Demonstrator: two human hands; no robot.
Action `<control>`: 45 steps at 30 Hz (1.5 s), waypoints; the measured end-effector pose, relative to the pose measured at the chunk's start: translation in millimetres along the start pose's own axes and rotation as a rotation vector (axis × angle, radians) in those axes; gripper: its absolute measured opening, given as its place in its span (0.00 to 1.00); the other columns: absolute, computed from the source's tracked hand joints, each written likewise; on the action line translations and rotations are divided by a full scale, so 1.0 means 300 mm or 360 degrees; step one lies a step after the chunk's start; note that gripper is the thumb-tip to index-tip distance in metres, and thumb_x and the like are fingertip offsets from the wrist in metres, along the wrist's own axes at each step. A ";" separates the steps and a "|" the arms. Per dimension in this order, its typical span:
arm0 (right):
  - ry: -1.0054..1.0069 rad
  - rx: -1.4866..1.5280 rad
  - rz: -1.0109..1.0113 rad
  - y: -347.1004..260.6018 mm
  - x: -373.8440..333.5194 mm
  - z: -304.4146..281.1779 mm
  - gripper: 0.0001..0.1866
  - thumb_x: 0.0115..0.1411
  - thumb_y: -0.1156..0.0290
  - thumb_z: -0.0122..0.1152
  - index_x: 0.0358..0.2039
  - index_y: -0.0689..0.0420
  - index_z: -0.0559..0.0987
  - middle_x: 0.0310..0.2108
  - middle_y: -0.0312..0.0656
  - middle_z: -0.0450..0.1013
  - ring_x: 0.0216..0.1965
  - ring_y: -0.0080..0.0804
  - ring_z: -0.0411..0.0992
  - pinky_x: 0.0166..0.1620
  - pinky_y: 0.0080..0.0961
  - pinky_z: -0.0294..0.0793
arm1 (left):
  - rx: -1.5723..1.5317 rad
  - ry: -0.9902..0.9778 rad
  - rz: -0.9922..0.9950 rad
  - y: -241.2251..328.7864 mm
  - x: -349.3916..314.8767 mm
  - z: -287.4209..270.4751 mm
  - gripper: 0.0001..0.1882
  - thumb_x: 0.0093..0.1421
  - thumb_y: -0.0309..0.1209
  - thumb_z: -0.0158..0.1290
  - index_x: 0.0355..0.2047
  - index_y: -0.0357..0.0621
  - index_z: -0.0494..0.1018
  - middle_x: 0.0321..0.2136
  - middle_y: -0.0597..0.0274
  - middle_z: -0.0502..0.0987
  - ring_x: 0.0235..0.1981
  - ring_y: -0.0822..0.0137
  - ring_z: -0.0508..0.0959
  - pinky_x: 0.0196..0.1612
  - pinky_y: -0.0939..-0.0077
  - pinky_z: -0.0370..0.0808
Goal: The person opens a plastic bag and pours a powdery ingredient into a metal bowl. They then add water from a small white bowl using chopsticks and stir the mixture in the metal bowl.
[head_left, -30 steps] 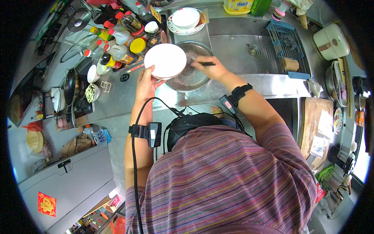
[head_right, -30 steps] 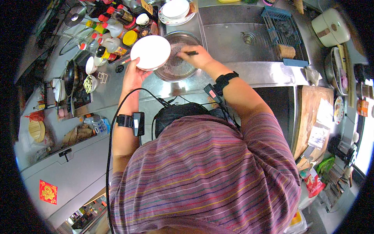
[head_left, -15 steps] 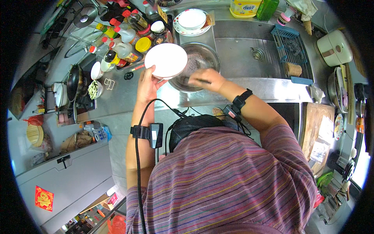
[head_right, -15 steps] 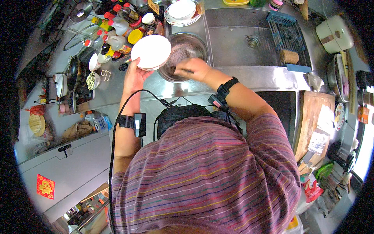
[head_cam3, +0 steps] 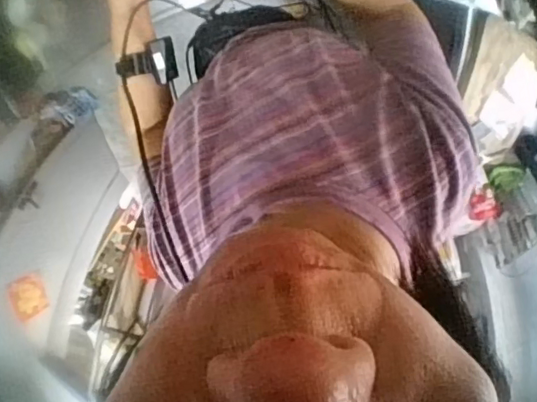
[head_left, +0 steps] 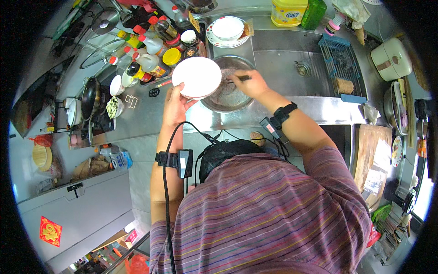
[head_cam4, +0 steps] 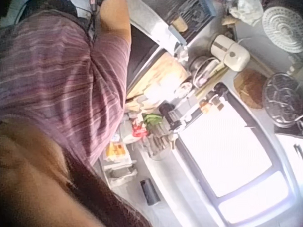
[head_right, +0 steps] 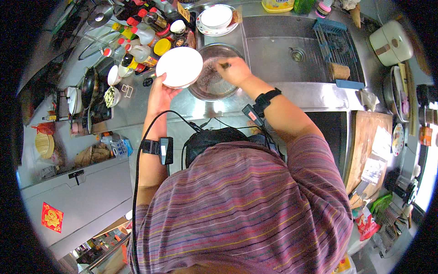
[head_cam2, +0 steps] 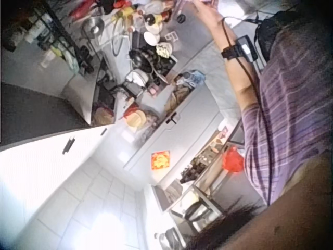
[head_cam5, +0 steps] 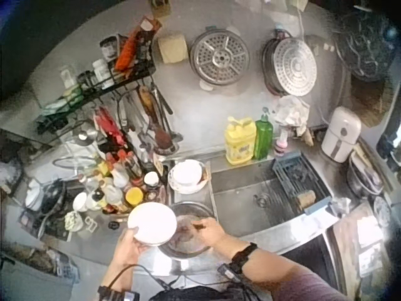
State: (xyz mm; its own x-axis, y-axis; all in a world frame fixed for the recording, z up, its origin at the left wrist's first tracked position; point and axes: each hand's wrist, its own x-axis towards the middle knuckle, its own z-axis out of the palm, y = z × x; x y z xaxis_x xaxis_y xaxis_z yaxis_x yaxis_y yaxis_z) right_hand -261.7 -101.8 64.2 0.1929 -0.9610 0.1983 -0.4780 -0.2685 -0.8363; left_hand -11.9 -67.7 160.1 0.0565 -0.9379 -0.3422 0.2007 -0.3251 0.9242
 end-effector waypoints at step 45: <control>0.0093 0.0146 0.0256 -0.007 -0.047 -0.101 0.13 0.59 0.59 0.58 0.34 0.55 0.79 0.31 0.45 0.76 0.34 0.43 0.74 0.40 0.32 0.72 | 0.0176 -0.0001 -0.0027 -0.006 0.003 0.028 0.28 0.56 0.42 0.57 0.48 0.36 0.63 0.43 0.52 0.73 0.43 0.61 0.77 0.43 0.62 0.77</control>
State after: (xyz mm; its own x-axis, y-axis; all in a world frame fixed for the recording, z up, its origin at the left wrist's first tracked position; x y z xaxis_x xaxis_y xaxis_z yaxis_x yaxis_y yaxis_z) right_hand -289.5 -89.8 78.6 0.0689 -0.9939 0.0857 -0.4182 -0.1068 -0.9021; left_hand -20.4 -68.9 159.6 0.0535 -0.9323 -0.3576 0.0921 -0.3520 0.9315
